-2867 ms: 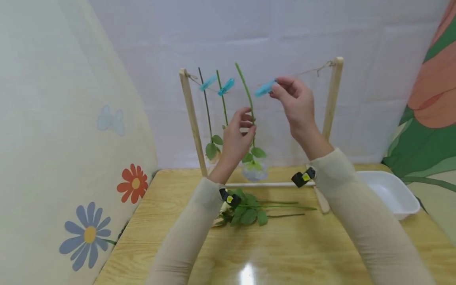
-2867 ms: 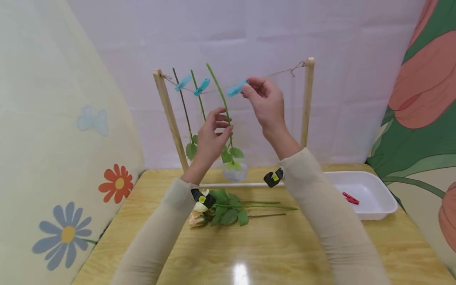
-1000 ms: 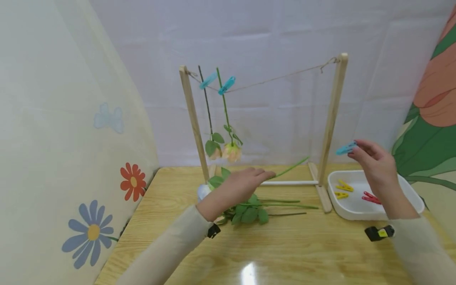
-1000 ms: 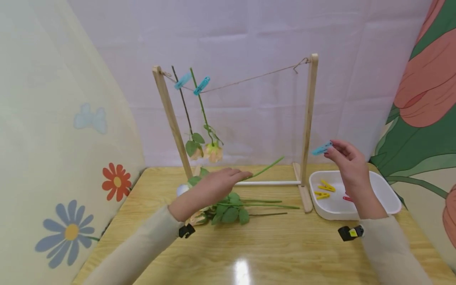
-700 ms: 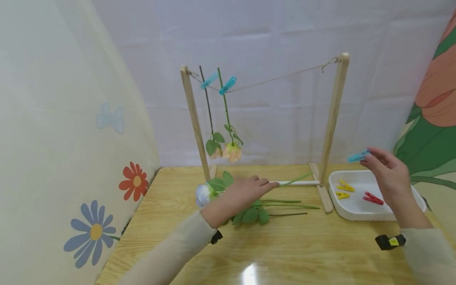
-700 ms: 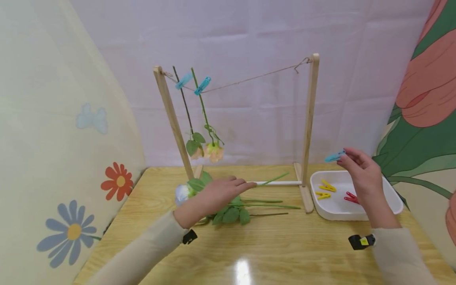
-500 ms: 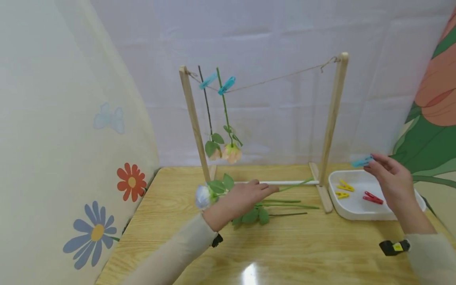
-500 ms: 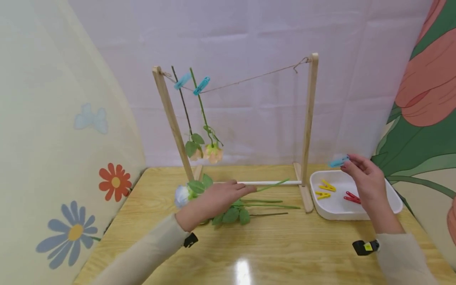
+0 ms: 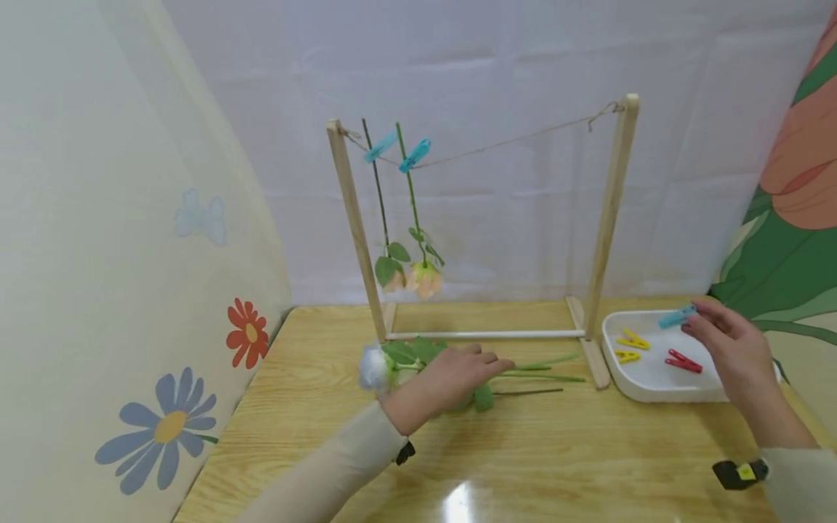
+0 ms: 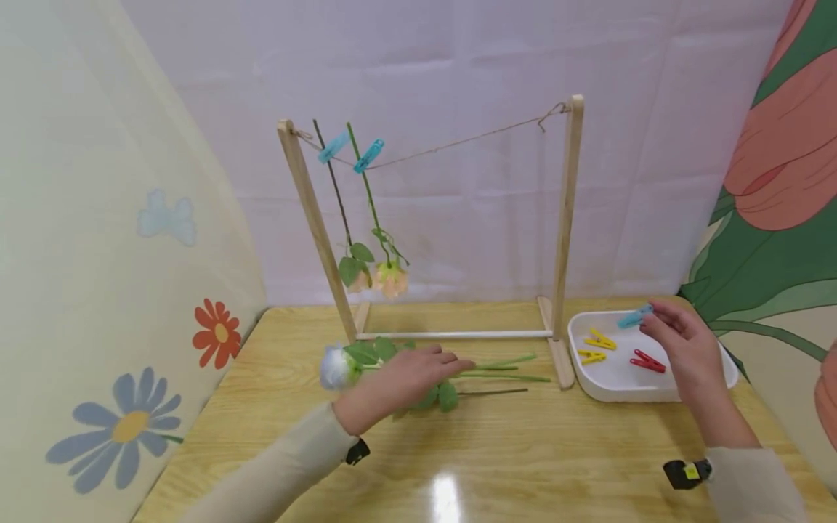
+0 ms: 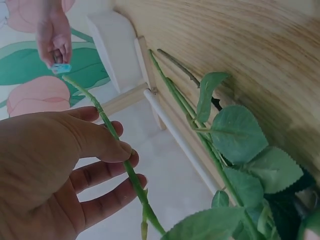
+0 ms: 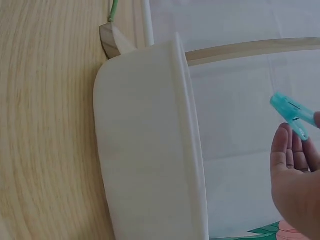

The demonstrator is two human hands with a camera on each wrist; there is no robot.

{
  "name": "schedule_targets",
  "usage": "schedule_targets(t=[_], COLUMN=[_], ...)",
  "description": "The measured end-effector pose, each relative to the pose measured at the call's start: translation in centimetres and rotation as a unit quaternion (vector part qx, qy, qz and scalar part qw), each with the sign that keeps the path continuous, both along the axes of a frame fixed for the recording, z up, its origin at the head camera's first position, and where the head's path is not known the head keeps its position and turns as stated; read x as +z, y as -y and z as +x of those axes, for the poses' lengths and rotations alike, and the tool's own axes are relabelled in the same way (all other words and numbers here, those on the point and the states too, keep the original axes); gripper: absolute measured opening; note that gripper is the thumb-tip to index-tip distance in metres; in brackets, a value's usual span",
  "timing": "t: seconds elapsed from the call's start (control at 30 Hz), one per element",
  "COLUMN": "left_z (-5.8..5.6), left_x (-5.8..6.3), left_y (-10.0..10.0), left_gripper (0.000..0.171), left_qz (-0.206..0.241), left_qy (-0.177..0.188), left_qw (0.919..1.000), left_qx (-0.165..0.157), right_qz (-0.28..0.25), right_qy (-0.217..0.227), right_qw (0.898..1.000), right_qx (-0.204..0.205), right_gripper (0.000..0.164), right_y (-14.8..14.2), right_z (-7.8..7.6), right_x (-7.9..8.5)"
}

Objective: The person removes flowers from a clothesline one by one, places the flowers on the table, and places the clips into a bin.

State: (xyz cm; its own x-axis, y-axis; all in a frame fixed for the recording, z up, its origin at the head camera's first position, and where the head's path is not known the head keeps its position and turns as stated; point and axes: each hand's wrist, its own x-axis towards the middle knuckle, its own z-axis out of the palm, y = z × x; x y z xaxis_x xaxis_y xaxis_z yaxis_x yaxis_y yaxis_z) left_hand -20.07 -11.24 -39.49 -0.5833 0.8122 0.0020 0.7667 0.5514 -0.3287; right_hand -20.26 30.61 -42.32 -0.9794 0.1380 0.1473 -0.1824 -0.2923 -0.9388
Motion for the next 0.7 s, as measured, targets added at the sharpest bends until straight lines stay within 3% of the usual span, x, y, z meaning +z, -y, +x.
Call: schedule_targets(t=[0.3, 0.47, 0.7], left_z=[-0.1, 0.2, 0.8], left_x=[-1.3, -2.0, -3.1], left_y=[-0.2, -0.3, -0.4], left_gripper=[0.058, 0.055, 0.057], left_qz=[-0.005, -0.007, -0.001], left_qy=[0.019, 0.007, -0.002], left_qw=[0.9997, 0.9999, 0.9999], left_qx=[0.01, 0.008, 0.015], right_qz=[0.091, 0.128, 0.242], right_qy=[0.024, 0.027, 0.063], right_qw=[0.996, 0.991, 0.968], right_qx=[-0.009, -0.014, -0.033], right_gripper=[0.025, 0.025, 0.02], right_y=[-0.6, -0.9, -0.9], right_z=[0.1, 0.0, -0.2], right_x=[-0.9, -1.4, -1.6])
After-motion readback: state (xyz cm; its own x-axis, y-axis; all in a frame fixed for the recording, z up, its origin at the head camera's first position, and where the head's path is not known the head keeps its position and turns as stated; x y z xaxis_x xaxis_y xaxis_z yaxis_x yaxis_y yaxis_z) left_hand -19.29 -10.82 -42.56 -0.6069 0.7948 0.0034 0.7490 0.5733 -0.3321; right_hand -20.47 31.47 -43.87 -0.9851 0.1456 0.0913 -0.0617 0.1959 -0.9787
